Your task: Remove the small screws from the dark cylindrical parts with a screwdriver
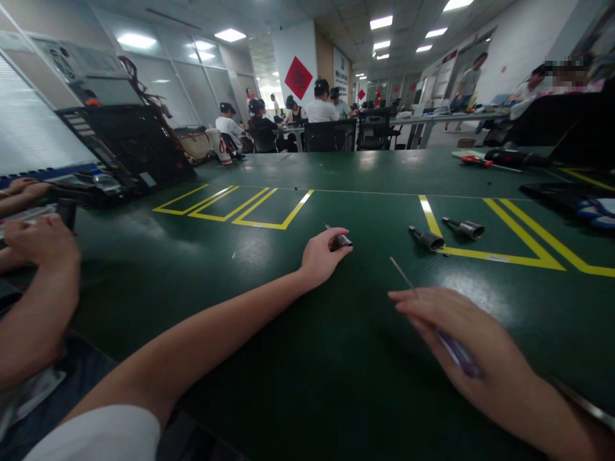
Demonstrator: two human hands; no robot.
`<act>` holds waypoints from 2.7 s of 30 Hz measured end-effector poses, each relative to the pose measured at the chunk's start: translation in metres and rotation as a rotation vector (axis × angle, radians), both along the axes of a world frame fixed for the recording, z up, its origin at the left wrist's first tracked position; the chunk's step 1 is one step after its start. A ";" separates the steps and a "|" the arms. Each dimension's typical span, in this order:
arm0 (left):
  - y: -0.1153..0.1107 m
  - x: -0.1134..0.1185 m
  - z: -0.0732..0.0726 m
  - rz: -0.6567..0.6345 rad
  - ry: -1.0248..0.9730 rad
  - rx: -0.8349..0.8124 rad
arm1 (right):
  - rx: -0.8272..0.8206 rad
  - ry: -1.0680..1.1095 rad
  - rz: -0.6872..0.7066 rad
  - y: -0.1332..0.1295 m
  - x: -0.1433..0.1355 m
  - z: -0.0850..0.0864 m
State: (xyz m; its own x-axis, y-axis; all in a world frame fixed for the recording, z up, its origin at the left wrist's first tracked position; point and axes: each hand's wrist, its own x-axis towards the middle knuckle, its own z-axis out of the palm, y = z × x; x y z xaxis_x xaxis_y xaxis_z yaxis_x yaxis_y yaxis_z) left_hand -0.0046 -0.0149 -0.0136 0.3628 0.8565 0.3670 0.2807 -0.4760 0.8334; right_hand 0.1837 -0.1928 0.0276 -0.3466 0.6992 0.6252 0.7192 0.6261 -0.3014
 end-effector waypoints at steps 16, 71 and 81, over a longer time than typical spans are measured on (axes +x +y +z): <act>0.032 0.016 0.001 0.018 0.134 0.050 | -0.328 0.576 -0.636 0.116 0.087 -0.036; -0.094 -0.029 0.062 -0.294 0.656 0.163 | -0.704 0.899 -0.121 0.052 -0.023 -0.002; -0.086 -0.045 0.065 -0.456 0.702 -0.006 | -0.785 0.847 -0.237 0.048 -0.017 -0.006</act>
State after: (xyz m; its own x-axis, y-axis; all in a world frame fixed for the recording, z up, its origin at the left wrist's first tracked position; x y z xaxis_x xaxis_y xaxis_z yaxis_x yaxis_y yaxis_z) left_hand -0.0497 -0.1008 0.0510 0.8169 0.5714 -0.0779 0.5165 -0.6648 0.5397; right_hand 0.1668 -0.1446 0.0215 0.1631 0.9859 -0.0367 0.1777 -0.0659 -0.9819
